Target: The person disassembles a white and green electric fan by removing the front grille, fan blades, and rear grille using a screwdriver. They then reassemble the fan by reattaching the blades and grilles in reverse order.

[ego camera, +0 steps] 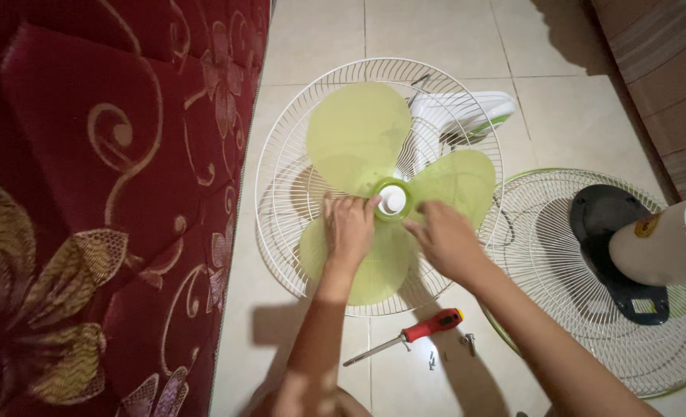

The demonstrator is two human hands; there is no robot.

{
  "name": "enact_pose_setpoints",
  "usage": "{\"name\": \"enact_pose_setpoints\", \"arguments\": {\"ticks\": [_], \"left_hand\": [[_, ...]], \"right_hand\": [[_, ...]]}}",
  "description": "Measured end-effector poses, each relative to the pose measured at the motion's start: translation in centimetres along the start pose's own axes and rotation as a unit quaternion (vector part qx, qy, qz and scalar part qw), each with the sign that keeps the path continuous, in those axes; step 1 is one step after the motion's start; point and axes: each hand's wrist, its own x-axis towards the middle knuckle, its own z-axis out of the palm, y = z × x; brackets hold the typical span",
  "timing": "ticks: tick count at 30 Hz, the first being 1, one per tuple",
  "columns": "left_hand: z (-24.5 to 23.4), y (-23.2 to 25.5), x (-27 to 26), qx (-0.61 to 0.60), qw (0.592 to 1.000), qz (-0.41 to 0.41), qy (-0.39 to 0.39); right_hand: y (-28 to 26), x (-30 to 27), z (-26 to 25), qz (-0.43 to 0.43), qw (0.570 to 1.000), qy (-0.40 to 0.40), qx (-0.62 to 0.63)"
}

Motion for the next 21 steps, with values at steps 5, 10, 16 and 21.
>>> {"name": "enact_pose_setpoints", "arguments": {"ticks": [5,10,16,21], "left_hand": [[-2.9,0.3,-3.7,0.071,0.997,-0.021,-0.003],[-2.8,3.3,-9.5,0.120,0.989,-0.084,-0.024],[-0.5,7.5,-13.6,0.046,0.997,-0.030,-0.061],[0.5,7.0,-14.0,0.081,0.991,0.009,-0.106]], "right_hand": [[7.0,-9.0,-1.3,0.031,0.990,-0.139,-0.002],[7.9,-15.3,1.0,-0.123,0.991,-0.059,-0.011],[2.5,-17.0,2.7,-0.125,0.989,-0.079,0.006],[1.7,-16.1,2.3,-0.121,0.987,-0.107,-0.013]]}}
